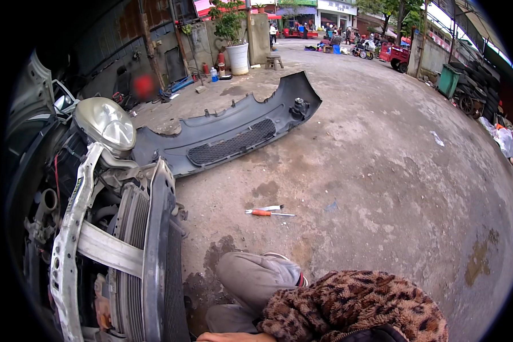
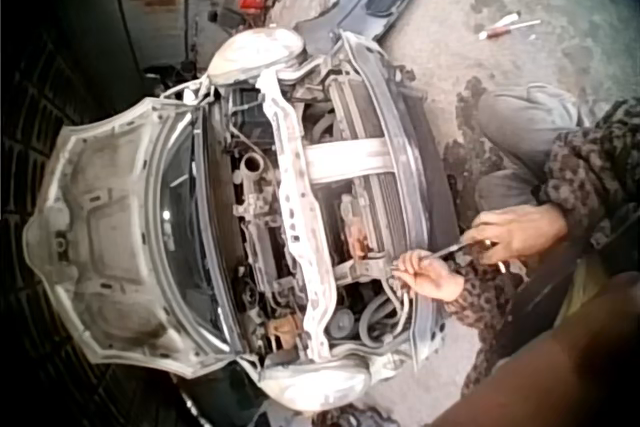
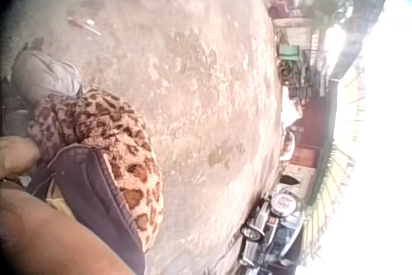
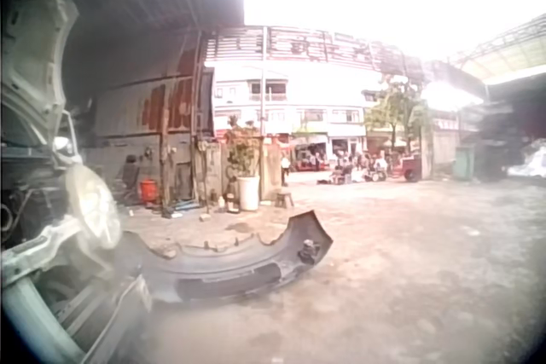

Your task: The person uses a socket wrench to loosen and remove bolts securing the car radiator to the vehicle frame. They work on both sides of the radiator, detaching mounting brackets and fasteners. The person then lifts the radiator out of the engine bay and sets it aside on the ground.

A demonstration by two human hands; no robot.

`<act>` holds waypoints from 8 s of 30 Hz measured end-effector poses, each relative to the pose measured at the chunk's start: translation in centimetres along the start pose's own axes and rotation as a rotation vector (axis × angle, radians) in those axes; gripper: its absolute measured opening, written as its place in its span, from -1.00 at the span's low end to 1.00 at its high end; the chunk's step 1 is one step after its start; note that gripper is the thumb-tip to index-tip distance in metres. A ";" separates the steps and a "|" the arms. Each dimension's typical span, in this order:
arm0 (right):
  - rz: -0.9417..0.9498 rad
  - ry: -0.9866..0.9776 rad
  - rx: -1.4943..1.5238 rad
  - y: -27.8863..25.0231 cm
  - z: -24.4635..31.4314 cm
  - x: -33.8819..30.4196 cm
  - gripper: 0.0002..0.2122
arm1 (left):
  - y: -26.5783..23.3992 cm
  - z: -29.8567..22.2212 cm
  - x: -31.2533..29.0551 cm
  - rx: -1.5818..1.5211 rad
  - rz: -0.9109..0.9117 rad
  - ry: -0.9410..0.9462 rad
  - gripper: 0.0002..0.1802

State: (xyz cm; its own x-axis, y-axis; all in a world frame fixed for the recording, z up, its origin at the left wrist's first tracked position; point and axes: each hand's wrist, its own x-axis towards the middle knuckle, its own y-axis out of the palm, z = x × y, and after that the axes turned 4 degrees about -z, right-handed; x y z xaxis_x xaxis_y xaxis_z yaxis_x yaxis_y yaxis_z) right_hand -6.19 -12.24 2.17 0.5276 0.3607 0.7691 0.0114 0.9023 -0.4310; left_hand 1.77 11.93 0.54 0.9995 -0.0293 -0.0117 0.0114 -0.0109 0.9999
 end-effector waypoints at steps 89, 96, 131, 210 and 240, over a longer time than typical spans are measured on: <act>-0.495 0.728 -0.507 -12.9 -11.8 -6.5 -0.91 | -10.5 23.4 15.1 0.861 0.199 -0.533 -0.81; -0.804 1.000 -0.545 -13.1 -6.8 -8.8 -0.91 | -33.8 26.5 15.0 0.884 -0.273 -0.581 -0.76; 0.167 0.556 0.080 -22.4 -35.0 -13.0 -0.63 | -17.5 36.3 17.1 0.713 -0.737 0.159 -0.48; -0.353 1.047 1.154 -17.0 -38.5 17.2 -0.74 | 4.0 31.9 28.7 2.349 0.001 0.677 -0.37; -0.382 0.933 0.752 -16.0 -37.7 16.5 -0.71 | -2.0 32.5 31.4 1.858 -0.030 0.291 -0.73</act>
State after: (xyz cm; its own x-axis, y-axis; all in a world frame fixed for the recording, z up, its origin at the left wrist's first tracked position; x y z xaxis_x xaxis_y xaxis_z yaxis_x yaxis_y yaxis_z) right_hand 34.40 -29.60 3.97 0.9994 0.0206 0.0269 -0.0288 0.9339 0.3565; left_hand 32.18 -21.43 -2.18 0.9750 0.1371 0.1746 0.1835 -0.9404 -0.2862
